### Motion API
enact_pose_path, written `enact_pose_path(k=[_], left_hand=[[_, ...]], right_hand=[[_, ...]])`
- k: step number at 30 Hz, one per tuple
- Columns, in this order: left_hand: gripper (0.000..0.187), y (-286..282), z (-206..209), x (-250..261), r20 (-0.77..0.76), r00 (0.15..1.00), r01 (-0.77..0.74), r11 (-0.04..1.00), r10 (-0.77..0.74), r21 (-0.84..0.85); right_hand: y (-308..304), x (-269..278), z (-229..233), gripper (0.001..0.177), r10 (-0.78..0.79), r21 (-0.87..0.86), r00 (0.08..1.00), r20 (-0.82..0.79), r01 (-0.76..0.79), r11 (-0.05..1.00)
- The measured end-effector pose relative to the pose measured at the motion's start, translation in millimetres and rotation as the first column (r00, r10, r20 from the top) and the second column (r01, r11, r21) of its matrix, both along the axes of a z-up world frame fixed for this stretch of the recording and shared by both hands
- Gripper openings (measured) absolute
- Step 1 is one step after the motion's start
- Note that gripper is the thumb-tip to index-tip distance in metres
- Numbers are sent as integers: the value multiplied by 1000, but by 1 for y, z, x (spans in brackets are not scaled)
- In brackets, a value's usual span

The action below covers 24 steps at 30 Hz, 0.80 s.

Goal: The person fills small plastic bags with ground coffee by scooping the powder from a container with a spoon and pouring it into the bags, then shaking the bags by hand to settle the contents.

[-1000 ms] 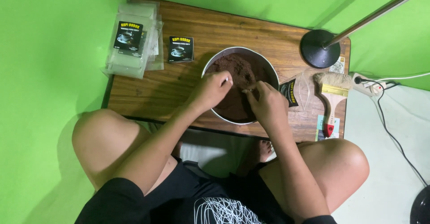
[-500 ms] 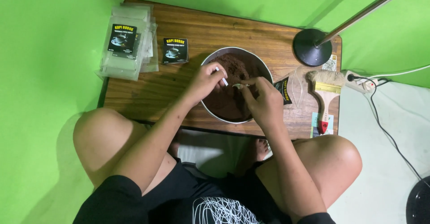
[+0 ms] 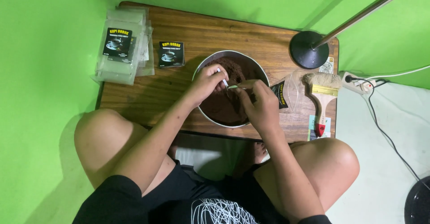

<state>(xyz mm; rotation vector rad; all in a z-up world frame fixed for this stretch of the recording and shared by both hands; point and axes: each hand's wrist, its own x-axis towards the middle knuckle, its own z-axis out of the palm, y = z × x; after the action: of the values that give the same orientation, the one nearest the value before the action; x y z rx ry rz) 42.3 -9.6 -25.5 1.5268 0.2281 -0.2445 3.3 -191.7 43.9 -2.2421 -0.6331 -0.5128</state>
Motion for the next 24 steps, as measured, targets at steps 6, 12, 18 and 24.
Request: enact_pose_path(k=[6, 12, 18, 24], left_hand=[[16, 1, -6, 3, -3, 1000, 0, 1000, 0, -12], [16, 2, -8, 5, -9, 1000, 2, 998, -3, -62], [16, 5, -6, 7, 4, 1000, 5, 992, -4, -123], [16, 5, -2, 5, 17, 1000, 0, 990, 3, -144]], right_hand=[[1, 4, 0, 17, 20, 34, 1000, -15, -19, 999], [1, 5, 0, 16, 13, 44, 1000, -22, -12, 999], [-3, 6, 1, 16, 24, 73, 998, -49, -20, 997], [-9, 9, 2, 15, -5, 128, 999, -44, 11, 992]])
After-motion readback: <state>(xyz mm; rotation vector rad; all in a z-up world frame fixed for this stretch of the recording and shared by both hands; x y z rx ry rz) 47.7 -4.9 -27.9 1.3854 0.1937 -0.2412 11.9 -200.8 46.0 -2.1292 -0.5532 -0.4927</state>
